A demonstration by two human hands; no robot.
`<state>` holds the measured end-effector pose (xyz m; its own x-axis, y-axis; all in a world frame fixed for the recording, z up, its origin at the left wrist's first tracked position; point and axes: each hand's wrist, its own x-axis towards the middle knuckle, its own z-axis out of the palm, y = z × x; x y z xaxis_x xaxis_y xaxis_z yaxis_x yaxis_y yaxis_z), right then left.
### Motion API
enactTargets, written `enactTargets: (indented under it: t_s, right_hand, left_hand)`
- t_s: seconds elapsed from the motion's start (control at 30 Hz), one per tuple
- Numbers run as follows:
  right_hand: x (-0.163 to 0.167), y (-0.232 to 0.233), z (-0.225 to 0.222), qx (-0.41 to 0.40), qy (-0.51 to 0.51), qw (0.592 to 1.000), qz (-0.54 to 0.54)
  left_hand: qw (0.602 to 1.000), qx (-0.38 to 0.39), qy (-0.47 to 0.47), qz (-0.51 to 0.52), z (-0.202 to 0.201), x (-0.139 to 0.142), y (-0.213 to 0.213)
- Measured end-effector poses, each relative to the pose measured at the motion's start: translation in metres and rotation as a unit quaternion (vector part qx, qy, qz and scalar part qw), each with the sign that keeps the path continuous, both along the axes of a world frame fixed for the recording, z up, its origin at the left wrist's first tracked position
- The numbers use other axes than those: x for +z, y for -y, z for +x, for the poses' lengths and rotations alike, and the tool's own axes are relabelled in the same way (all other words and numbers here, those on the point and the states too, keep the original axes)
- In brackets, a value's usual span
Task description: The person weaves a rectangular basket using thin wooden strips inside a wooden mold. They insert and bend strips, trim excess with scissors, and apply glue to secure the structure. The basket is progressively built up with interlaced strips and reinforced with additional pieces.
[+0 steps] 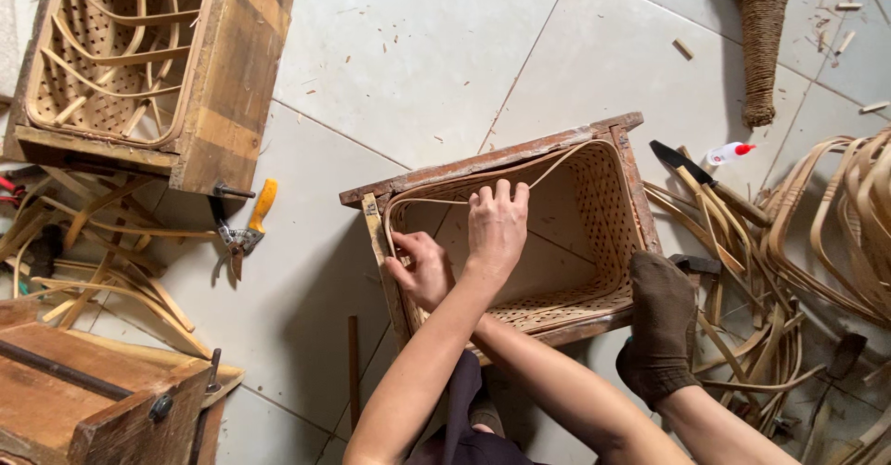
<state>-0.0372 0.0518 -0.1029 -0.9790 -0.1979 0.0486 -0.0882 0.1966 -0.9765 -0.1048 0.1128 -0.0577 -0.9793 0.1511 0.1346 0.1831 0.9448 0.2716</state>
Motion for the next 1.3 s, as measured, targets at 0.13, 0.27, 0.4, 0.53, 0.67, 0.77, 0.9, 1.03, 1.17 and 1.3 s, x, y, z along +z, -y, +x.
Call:
enactTargets:
  t_s: [0.13,0.27,0.4,0.53,0.67,0.77,0.9,1.03,1.17,1.3]
  right_hand:
    - [0.009,-0.009,0.004,0.003,0.028,0.999,0.037]
    - [0.005,-0.014,0.000,0.022,0.091,0.995,0.018]
    - [-0.008,-0.013,-0.002,0.028,0.130,0.989,-0.069]
    - [-0.016,-0.014,-0.001,0.032,0.146,0.983,-0.110]
    - [-0.019,-0.013,-0.001,0.036,0.179,0.978,-0.103]
    - [-0.017,-0.006,0.003,0.011,0.213,0.964,-0.156]
    - [-0.010,-0.036,0.000,0.165,0.270,0.924,-0.212]
    - [0.035,-0.155,-0.033,0.343,0.369,0.862,0.047]
    - [0.098,-0.264,-0.082,0.060,0.208,0.905,0.367]
    - [0.120,-0.293,-0.075,0.004,0.216,0.818,0.532]
  left_hand:
    - [0.999,0.005,-0.031,0.028,0.005,0.005,-0.001]
    - [0.999,0.003,-0.030,0.034,0.009,0.007,-0.004]
    - [0.999,0.001,-0.008,0.033,0.010,0.005,-0.004]
    - [0.999,0.006,-0.025,0.036,0.009,0.000,-0.002]
    - [0.999,0.004,-0.029,0.017,0.004,-0.010,0.001]
    - [0.999,-0.001,-0.041,0.031,-0.001,-0.021,0.006]
    - [0.999,-0.029,-0.022,0.019,0.001,-0.028,0.017]
    - [0.998,-0.038,-0.052,0.022,0.008,-0.024,0.027]
    - [0.998,-0.036,-0.043,0.020,0.009,-0.019,0.029]
    - [0.997,-0.035,-0.050,0.037,0.008,-0.015,0.028]
